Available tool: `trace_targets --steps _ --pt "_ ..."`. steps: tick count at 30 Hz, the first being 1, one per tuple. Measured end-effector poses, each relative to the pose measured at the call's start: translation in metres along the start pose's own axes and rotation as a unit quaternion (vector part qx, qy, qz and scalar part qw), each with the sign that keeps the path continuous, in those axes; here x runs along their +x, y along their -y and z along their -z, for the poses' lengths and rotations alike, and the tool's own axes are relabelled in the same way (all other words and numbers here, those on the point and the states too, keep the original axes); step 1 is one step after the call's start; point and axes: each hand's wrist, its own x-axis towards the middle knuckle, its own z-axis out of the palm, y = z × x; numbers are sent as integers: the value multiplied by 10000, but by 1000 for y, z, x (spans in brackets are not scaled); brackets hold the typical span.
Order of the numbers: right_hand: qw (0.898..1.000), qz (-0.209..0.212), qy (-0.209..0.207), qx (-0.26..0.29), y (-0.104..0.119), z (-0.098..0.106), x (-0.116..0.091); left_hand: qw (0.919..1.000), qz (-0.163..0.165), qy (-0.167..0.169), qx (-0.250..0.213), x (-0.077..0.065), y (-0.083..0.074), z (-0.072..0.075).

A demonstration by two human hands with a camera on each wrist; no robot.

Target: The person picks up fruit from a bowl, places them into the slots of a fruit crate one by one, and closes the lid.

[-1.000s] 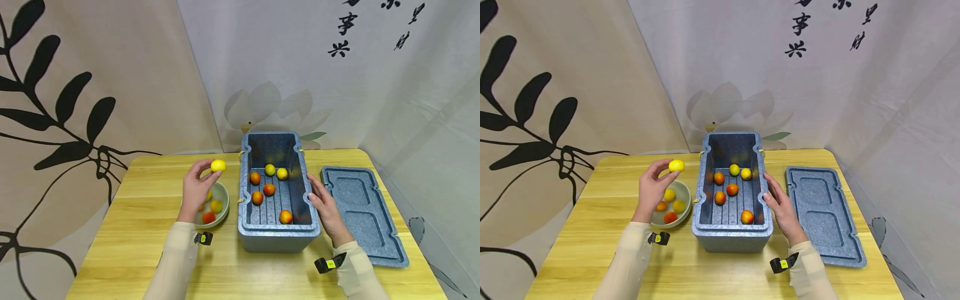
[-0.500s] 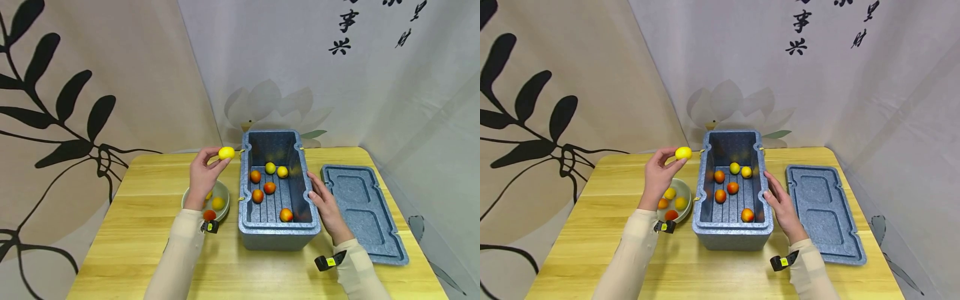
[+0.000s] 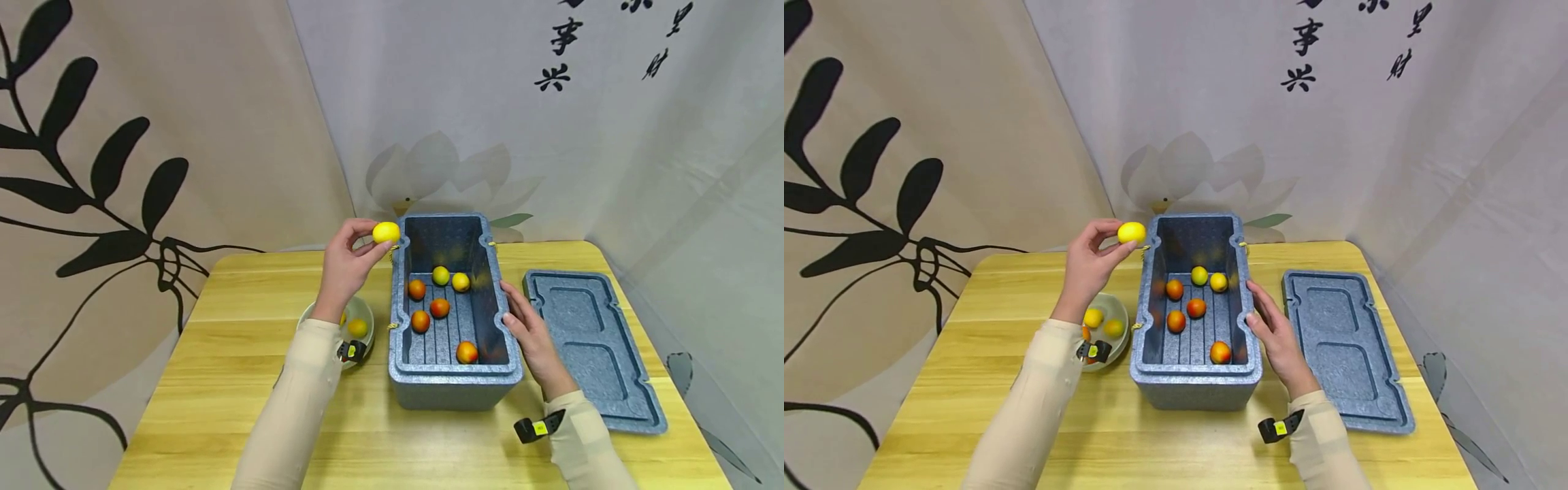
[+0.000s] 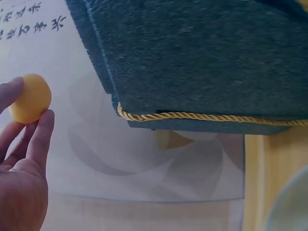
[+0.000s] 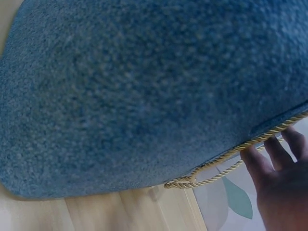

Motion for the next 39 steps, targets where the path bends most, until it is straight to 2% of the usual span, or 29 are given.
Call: trace_targets --steps 8,14,18,23,30,39 --pt "10000 54 -1 -66 0 1 0 9993 1 368 26 18 -8 -12" --pt "9999 -7 -18 -108 1 0 0 9984 123 546 58 28 -12 -21" --pt "10000 14 -14 -95 1 0 0 9967 186 776 119 31 -15 -25" --pt "10000 -5 -8 -96 0 0 0 9935 441 1030 199 33 -17 -30" --pt "9999 -92 -45 -104 0 0 -1 9903 630 1163 428 35 -15 -33" --pt "10000 -67 -45 -27 -1 0 -1 9883 470 1302 647 40 -14 -38"
